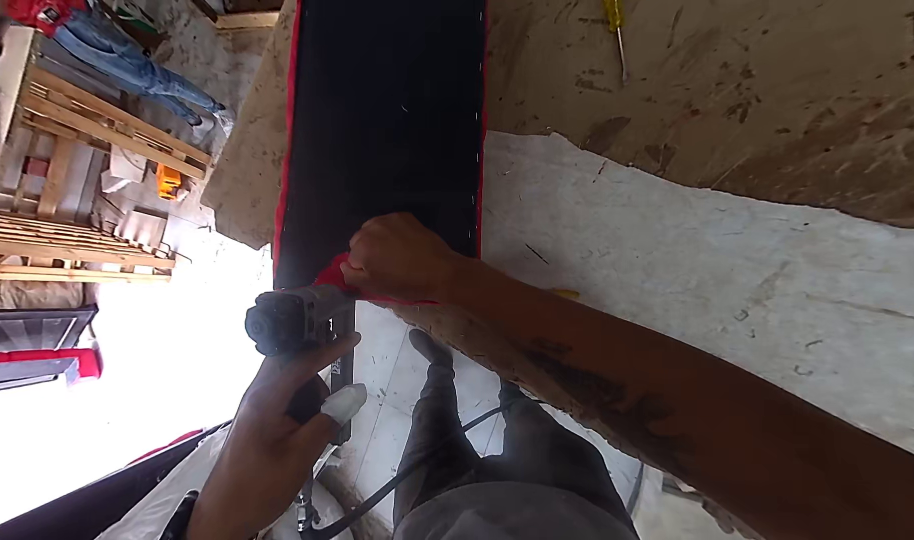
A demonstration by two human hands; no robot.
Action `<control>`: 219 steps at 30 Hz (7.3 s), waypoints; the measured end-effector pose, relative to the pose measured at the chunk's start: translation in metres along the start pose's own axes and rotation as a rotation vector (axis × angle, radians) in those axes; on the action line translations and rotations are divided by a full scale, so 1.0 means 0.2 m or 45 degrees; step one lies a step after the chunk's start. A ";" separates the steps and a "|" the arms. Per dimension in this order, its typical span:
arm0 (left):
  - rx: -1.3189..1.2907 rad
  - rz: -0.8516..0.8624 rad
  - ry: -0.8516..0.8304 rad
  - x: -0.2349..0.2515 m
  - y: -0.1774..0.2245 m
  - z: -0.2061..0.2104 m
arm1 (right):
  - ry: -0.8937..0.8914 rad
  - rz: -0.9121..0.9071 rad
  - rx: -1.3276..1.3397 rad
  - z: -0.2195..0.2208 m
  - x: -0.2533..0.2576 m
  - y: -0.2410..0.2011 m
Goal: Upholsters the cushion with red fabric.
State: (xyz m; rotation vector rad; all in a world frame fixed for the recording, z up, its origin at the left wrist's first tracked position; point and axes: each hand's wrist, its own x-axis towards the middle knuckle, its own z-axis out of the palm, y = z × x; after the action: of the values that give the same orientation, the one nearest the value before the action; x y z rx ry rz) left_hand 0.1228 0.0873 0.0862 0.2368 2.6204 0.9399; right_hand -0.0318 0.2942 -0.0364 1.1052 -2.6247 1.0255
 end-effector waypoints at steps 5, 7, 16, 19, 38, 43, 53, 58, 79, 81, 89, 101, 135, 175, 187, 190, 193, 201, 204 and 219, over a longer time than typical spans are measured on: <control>-0.038 0.034 0.031 -0.04 -0.01 -0.02 | 0.000 -0.022 -0.001 0.00 0.00 -0.01; -0.232 0.098 0.148 -0.12 -0.05 -0.03 | -0.011 -0.005 0.004 -0.02 0.00 0.00; -1.242 0.364 0.548 -0.26 -0.12 0.17 | 0.621 0.484 0.925 -0.31 -0.23 -0.12; -1.461 0.410 0.638 -0.13 -0.03 0.22 | 0.501 0.738 0.869 -0.37 -0.51 -0.38; -1.393 0.399 0.198 0.76 -0.19 0.05 | 0.397 1.060 1.009 -0.43 -0.15 0.29; -0.502 0.471 0.698 0.65 -0.28 0.14 | 0.158 1.180 0.587 -0.51 -0.12 0.29; -0.093 0.613 0.598 0.89 -0.11 0.28 | 0.349 0.715 -0.131 -0.34 -0.39 -0.34; -0.420 0.869 0.705 0.91 -0.14 0.31 | -0.004 0.546 -0.211 -0.12 -0.37 -0.31; -0.395 0.440 0.338 1.00 -0.23 0.14 | -0.869 -0.088 -0.641 -0.28 0.11 -0.20; -0.393 0.444 0.286 0.99 -0.20 0.14 | -1.010 -0.171 -0.756 -0.27 0.13 -0.18; -0.344 0.409 0.160 0.98 -0.21 0.09 | -1.124 -0.505 -0.196 -0.31 0.23 0.05; -0.710 0.367 0.346 1.01 -0.39 0.01 | -0.946 -0.466 0.076 -0.21 0.42 0.02; -0.388 0.234 0.519 0.98 -0.24 0.17 | -0.234 0.006 -0.431 -0.74 -0.11 0.47; 0.060 0.660 0.461 0.87 -0.16 0.24 | 0.198 0.179 0.352 -0.11 -0.32 -0.02; -0.246 0.867 0.888 0.86 -0.07 0.36 | 0.038 0.123 0.602 -0.13 -0.41 0.08; -0.270 0.834 0.777 0.85 -0.07 0.33 | -0.130 0.094 0.374 -0.17 -0.36 0.07; -0.257 0.769 0.725 0.86 -0.09 0.31 | -0.414 0.000 0.026 -0.18 -0.22 0.02; -0.305 0.573 0.591 0.92 -0.13 0.26 | -0.343 -0.380 -0.021 -0.15 -0.14 0.18; -0.332 0.513 0.575 0.94 -0.15 0.26 | -0.194 -0.374 -0.081 -0.14 -0.16 0.20; -0.856 0.421 1.075 0.86 -0.23 0.21 | -0.326 -0.416 -0.296 -0.11 0.09 0.05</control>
State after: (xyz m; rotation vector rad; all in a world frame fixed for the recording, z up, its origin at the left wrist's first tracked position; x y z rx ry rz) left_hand -0.0218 0.1228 -0.0179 0.1045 2.7508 2.3884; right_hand -0.0545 0.3022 -0.0195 1.6233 -2.5348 0.5309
